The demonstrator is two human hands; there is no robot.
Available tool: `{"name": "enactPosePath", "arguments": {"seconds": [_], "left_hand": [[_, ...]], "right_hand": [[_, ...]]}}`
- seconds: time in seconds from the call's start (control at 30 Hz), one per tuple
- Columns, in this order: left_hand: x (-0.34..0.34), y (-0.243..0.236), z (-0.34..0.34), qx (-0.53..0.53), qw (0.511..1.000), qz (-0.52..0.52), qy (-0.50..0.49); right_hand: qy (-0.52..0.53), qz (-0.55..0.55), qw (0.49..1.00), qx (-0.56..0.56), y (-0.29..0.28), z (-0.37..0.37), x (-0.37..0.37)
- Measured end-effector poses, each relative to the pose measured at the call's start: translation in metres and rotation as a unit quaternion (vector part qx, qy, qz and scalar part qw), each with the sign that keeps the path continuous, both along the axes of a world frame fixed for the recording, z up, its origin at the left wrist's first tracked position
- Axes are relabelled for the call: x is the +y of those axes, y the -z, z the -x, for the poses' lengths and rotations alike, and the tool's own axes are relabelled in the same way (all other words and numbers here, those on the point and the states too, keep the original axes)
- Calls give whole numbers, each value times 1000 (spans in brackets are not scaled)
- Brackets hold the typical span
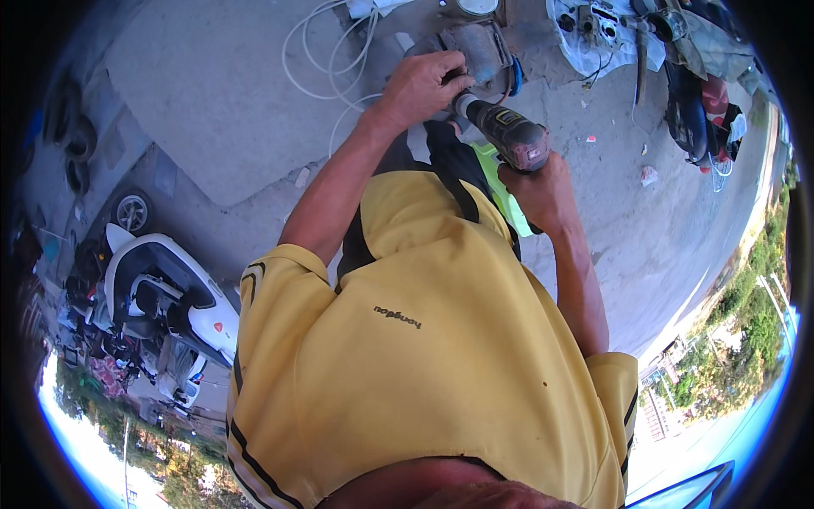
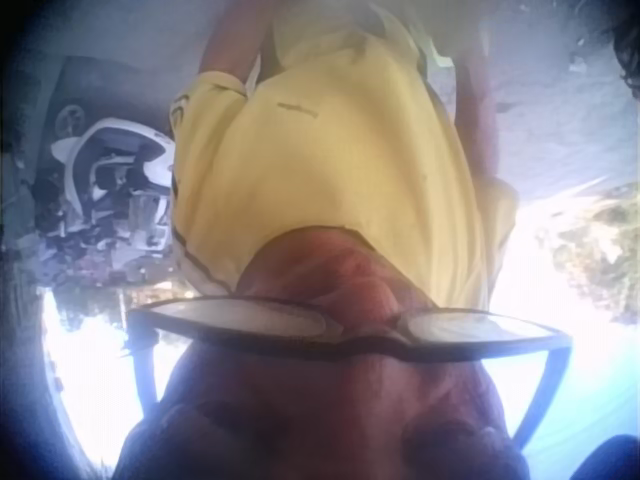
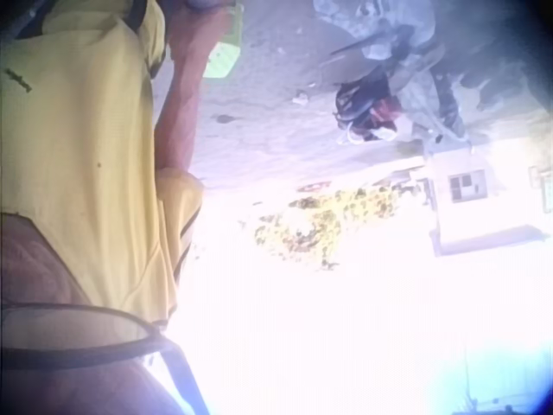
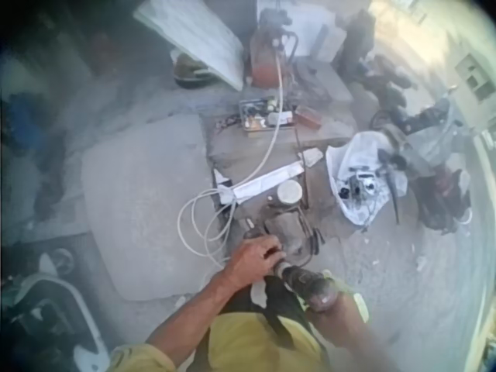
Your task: The person uses a cordless drill to bore a hole into a metal part clamped in a bench vise. They hold the drill with both hands, apply pressure, and drill into the metal. After drilling, they remove the drill bit and inspect it.
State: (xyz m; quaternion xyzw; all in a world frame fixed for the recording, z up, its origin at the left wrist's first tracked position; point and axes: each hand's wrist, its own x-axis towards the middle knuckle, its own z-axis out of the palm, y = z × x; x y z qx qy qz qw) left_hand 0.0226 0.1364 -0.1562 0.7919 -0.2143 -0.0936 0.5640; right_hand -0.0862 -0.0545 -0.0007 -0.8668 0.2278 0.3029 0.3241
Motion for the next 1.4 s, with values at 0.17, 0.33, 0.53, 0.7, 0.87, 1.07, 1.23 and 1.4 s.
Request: {"name": "enactPosePath", "arguments": {"seconds": [0.17,0.33,0.53,0.7,0.87,1.07,1.23,1.4], "left_hand": [[1,2,0,3,1000,-7,1],[1,3,0,-12,1000,4,1],[1,0,0,-1,1000,-15,0],[1,4,1,-21,1000,-11,-1],[0,-1,2,-9,1000,-16,-7],[0,3,2,-10,1000,-2,-9],[1,2,1,-20,1000,-14,-6],[1,2,2,6,1000,8,-13]], "right_hand": [[16,-24,1000,-6,-2,2,-2],[20,-14,1000,-6,2,3,-5],[1,-3,1000,-10,-1,0,-9],[-14,9,1000,2,0,-2,-8],[4,2,1000,1,3,1,-10],[-8,7,1000,-6,2,0,-9],[27,2,1000,-1,2,1,-11],[1,3,1000,-9,-5,-4,-8]]}}
